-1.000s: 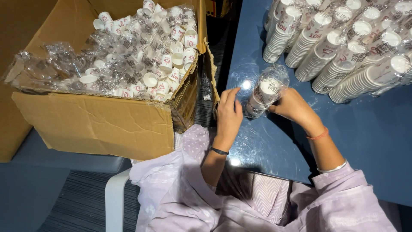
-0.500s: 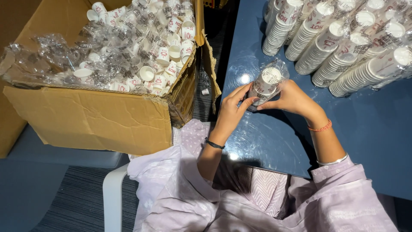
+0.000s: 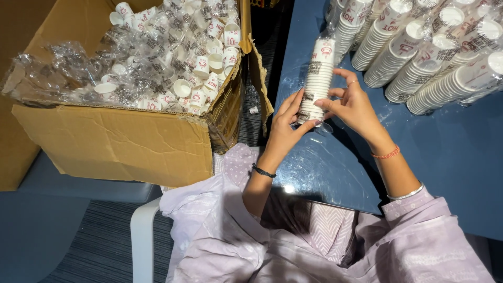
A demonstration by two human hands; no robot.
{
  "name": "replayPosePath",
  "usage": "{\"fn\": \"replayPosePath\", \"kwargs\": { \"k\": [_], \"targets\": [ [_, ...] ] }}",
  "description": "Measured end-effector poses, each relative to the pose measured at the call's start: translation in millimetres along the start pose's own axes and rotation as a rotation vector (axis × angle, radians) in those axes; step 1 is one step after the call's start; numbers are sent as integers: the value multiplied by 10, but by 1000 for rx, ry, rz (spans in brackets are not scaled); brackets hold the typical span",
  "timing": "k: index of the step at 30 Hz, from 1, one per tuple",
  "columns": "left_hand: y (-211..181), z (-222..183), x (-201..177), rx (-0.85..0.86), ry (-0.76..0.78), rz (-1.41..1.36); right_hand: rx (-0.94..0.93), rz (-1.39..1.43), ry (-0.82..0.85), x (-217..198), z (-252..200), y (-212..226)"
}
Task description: The recorder takes small paper cups from a large cardboard box, stacks them together, and places the stacks on a table, eventually putting a stack into a plastic sleeve.
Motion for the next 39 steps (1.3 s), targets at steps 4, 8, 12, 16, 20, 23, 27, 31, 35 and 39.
{"fn": "replayPosePath", "kwargs": {
  "k": [4,8,12,16,20,23,27,31,35,39],
  "targets": [
    [126,-16,-57,8,-29,-34,-193,197,184,54,-18,-18],
    [452,-71,-210,-141,-169,-23,-333,-200,233,245,-199,286],
    [336,-48,-150,-122,-149,1,-199,-546,-58,91,-176,221],
    [236,-81,-171,-147,-248,-24,-207,-637,-159,69,-207,228],
    [191,-155,-188,-216,-271,257,-140,-736,-388,-37,-193,140],
    [-90,-109,-16,-33,-153,260,-140,-730,-519,-137,-222,24],
    [-402,-97,216,259,28,381,-91,-762,-595,-225,-238,-64],
    [-399,-67,181,239,16,325,35,-538,-469,-228,-183,-103],
    [-178,-92,75,188,-42,414,-37,-205,-187,9,-121,-115],
    [10,-80,-108,30,-166,268,-372,-283,58,221,-198,288]
  ]
}}
Point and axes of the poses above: each hand's wrist, its own z-axis towards the middle knuckle, its own x-axis out of the palm, y = z × x, the point moved 9 cm from there along z, towards the middle knuckle, and after that the axes turned 15 degrees about -z, right-handed, at the moved point
